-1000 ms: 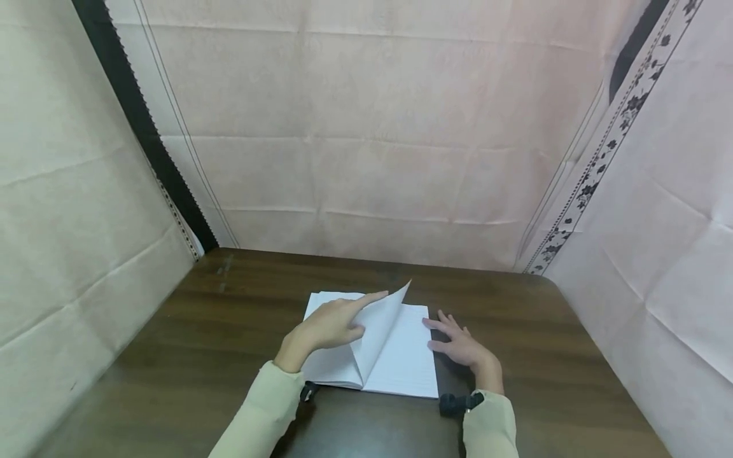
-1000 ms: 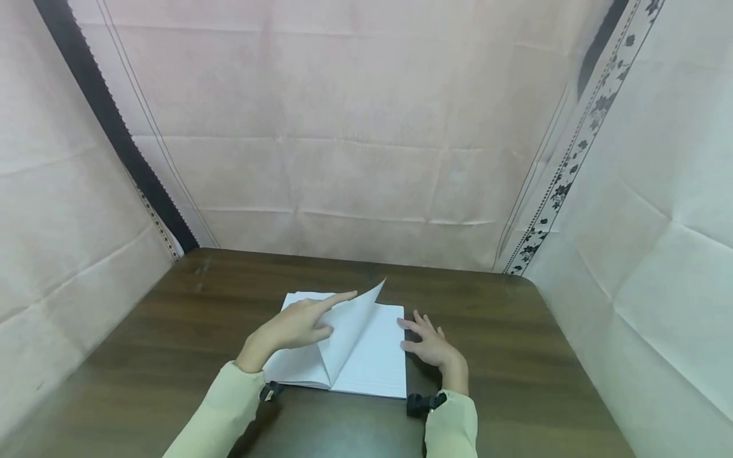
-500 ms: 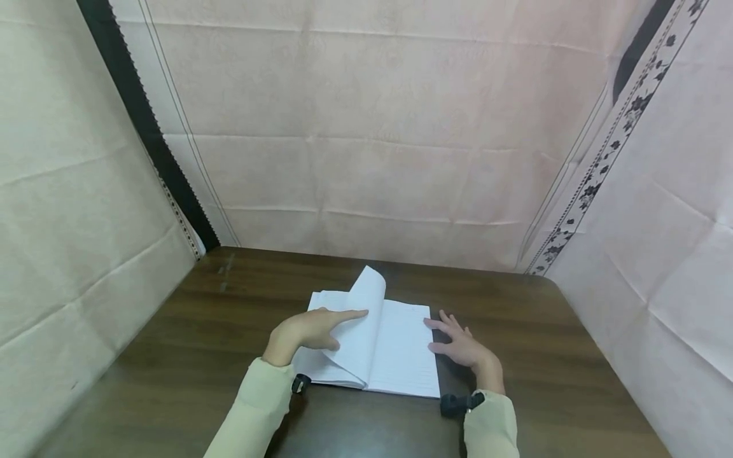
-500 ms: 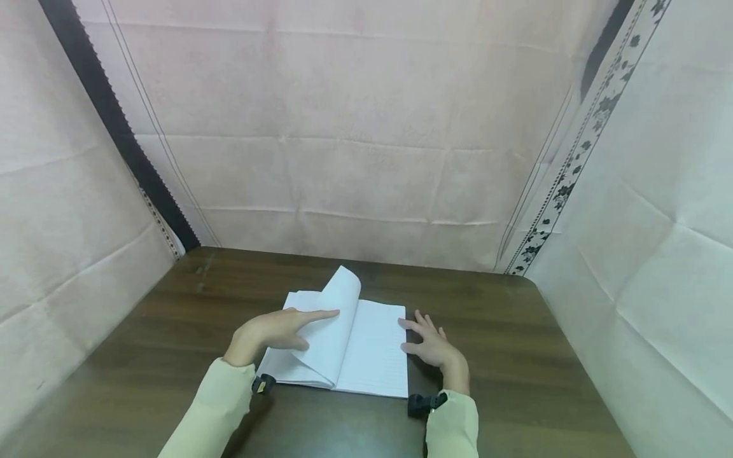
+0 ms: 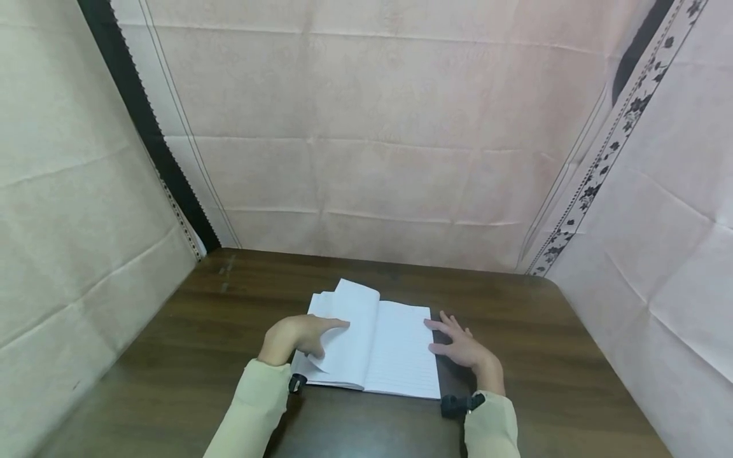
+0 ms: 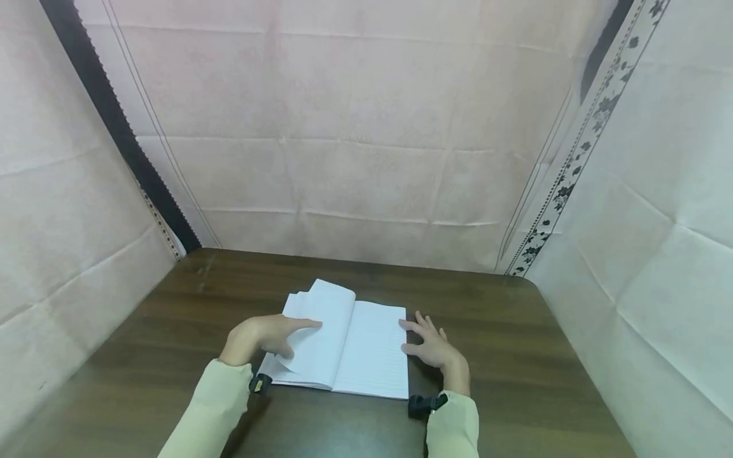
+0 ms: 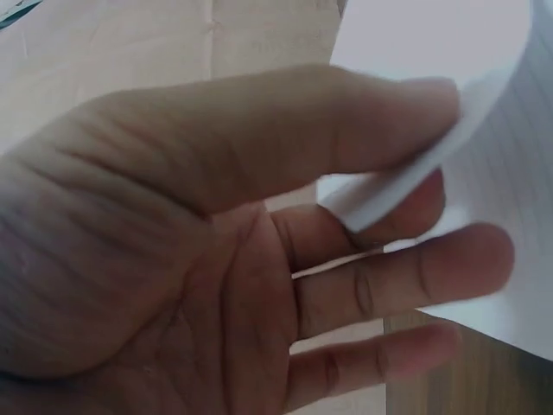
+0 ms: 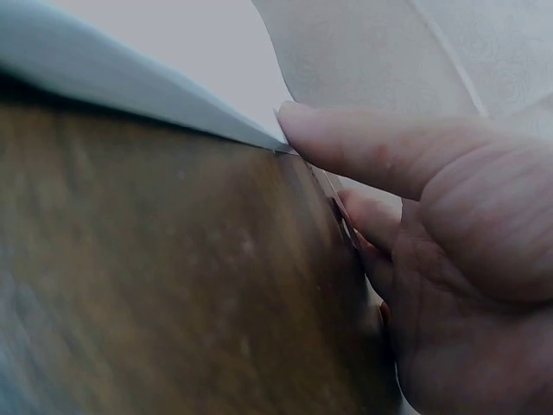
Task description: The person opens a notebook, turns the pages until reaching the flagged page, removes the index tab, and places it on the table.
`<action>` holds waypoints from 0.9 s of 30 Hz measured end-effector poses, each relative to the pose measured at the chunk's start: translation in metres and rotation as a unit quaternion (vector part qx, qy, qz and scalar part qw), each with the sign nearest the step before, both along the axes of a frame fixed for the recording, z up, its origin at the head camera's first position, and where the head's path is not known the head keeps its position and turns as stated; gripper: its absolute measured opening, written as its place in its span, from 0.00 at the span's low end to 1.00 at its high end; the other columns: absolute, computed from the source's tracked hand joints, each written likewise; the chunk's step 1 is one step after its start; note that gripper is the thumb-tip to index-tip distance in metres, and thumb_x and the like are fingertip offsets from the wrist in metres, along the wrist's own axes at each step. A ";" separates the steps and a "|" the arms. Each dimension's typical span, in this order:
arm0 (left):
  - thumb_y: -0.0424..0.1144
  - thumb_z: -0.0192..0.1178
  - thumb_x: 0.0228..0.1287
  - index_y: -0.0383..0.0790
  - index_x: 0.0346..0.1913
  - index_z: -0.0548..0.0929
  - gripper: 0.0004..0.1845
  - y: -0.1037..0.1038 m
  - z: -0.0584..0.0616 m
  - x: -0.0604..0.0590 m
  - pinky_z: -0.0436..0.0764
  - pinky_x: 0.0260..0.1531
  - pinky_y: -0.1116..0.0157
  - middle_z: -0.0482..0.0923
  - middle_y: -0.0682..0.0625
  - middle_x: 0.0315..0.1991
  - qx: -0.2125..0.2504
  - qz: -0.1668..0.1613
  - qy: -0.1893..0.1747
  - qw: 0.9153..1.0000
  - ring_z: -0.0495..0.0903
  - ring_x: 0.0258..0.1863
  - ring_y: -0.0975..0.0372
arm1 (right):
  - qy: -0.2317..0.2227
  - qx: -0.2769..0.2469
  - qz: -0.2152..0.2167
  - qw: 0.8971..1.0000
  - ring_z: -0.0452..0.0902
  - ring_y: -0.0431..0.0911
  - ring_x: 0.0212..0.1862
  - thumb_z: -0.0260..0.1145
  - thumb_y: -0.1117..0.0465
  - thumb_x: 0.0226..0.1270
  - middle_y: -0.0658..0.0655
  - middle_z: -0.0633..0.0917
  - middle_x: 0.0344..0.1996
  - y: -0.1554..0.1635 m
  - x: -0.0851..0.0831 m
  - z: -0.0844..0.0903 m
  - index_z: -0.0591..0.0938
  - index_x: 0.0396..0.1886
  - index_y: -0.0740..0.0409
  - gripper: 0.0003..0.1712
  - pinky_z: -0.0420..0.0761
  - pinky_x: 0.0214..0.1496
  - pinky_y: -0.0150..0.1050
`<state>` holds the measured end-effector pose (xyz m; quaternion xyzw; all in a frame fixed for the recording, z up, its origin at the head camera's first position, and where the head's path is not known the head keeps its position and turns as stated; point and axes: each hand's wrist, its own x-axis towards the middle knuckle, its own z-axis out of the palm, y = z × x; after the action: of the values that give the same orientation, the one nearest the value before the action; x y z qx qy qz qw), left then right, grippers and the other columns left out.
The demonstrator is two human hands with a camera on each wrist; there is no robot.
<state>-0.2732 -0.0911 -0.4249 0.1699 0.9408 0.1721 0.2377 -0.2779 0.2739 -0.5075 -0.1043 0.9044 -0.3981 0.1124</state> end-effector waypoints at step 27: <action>0.34 0.73 0.57 0.48 0.60 0.81 0.26 -0.004 0.000 0.006 0.72 0.21 0.65 0.78 0.44 0.38 -0.040 0.073 -0.013 0.996 0.73 0.19 0.58 | 0.000 -0.002 0.007 1.000 0.29 0.59 0.79 0.66 0.50 0.70 0.61 0.46 0.80 0.000 0.000 0.001 0.68 0.75 0.48 0.36 0.25 0.72 0.64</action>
<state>-0.2673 -0.0951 -0.4252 0.0885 0.9536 0.1538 0.2431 -0.2775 0.2742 -0.5065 -0.1107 0.9031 -0.3987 0.1151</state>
